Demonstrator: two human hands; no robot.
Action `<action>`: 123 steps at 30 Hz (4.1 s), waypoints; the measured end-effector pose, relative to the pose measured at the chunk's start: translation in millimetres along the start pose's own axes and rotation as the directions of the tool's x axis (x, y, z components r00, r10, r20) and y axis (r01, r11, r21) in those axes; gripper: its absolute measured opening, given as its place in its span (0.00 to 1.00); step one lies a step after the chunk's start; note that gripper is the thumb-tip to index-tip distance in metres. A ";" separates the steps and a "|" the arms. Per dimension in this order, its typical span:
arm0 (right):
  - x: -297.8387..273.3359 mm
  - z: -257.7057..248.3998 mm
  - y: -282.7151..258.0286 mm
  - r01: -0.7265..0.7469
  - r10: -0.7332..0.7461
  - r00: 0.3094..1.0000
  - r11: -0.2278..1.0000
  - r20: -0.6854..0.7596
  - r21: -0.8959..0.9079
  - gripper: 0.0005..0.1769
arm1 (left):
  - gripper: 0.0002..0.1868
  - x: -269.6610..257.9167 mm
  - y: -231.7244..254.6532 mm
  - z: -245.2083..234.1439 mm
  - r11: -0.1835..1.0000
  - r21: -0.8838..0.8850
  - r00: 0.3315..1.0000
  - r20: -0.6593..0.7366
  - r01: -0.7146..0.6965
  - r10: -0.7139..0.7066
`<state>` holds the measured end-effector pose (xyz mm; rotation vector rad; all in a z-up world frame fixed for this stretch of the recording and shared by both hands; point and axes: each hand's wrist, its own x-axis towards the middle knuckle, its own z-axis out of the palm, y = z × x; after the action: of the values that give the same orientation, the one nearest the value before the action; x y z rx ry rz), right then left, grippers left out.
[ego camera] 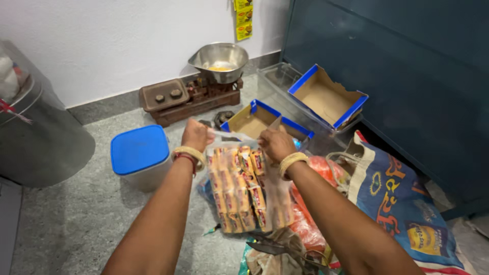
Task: The person sits on the floor and organizes snack items. They open a plastic container, remove a bundle of packaged snacks from a cloth bag, cut the plastic wrapping with scissors, and place the individual snack packets into a cardboard box.
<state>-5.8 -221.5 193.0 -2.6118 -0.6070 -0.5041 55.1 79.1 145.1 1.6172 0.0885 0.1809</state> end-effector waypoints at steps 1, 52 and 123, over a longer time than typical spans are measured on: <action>-3.4 2.0 5.2 0.018 -0.018 0.999 1.000 -0.029 0.012 0.05 | 0.14 -5.6 1.4 3.5 0.984 0.152 0.996 0.026 -0.091 0.088; -30.9 42.3 33.0 -0.457 0.292 0.883 0.711 0.367 0.535 0.09 | 0.17 -73.4 -10.9 58.3 0.797 0.594 0.992 0.003 -0.106 0.130; -195.7 88.7 4.8 -0.754 0.818 0.521 0.308 0.244 0.580 0.37 | 0.32 -194.4 -142.0 38.0 0.846 0.166 0.861 -0.072 0.507 -0.503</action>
<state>-145.7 -249.7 32.4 -1.8423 0.5405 -0.0452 -122.0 17.0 -10.3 1.7139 0.5618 -0.2239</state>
